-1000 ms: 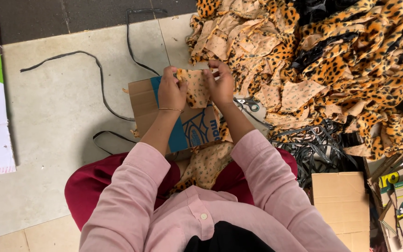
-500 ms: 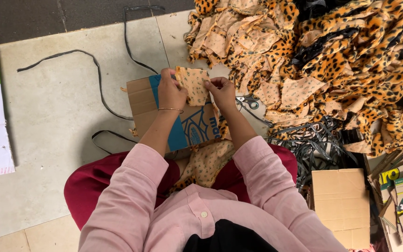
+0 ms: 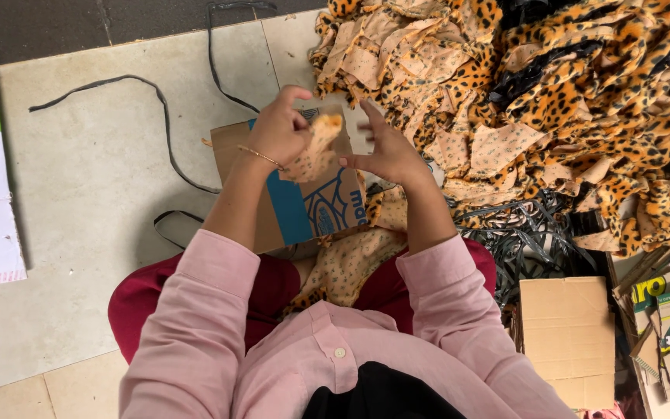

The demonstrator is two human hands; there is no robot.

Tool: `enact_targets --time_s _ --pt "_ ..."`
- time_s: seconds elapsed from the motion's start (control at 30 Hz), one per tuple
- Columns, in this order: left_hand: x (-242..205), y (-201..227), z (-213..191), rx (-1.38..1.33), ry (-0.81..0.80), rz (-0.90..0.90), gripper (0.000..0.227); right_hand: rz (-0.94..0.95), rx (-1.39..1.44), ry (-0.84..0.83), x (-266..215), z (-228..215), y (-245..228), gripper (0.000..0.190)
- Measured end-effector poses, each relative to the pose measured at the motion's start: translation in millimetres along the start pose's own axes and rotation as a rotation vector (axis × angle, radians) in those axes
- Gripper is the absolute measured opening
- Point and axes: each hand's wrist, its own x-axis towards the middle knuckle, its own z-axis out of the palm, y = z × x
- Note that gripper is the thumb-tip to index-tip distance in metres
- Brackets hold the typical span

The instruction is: The person organizes and stacks small scraps of leopard-print fabric by hand on a piece of cardboard, then uses scissors to trim the edges of one stack.

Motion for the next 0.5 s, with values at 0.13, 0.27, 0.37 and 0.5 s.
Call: enact_targets --time_s 0.13,0.27,0.37,0.5 --pt "6 13 2 0.158 -0.21 0.118 0.071 -0.287 0.272 -0.008 16 24 16 0.105" --pt "2 6 8 0.067 -0.136 0.153 0.074 -0.273 0.486 0.069 25 50 37 0.082" --pt "-5 -2 4 -0.061 -0.114 0.026 0.091 -0.197 0.808 0.162 34 63 62 0.075" --pt "14 -55 25 -0.257 0.012 -0.151 0.09 -0.093 1.353 0.189 31 68 77 0.072"
